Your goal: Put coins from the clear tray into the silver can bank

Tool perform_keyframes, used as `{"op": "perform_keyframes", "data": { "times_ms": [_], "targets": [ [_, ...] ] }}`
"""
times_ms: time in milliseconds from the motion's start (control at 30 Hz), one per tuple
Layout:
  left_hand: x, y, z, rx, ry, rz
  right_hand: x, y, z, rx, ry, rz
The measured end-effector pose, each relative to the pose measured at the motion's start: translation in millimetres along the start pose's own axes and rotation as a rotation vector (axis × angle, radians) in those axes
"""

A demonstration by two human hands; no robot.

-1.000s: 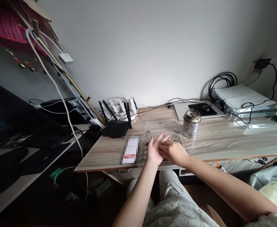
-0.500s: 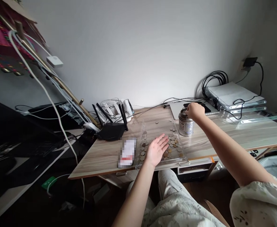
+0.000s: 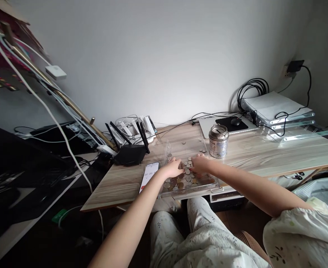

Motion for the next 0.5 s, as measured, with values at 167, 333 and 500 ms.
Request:
{"op": "perform_keyframes", "data": {
  "times_ms": [167, 333, 500],
  "targets": [
    [3.9, -15, 10, 0.004, -0.153, 0.296, -8, -7, 3, -0.004, 0.172, 0.109],
    [-2.1, -30, 9, 0.023, -0.224, 0.319, -10, -18, 15, 0.017, 0.259, 0.217],
    [0.0, -45, -1, -0.023, -0.131, 0.207, -9, -27, 24, 0.078, 0.240, 0.211]
  ]
}}
Point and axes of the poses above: each hand's wrist, its own y-axis towards the middle knuckle, its own x-axis out of the back of the hand, z = x × y, the point moved 2 cm from there along y, towards the middle knuckle, and after that the axes turned 15 degrees about -z, right-handed, at the moved point
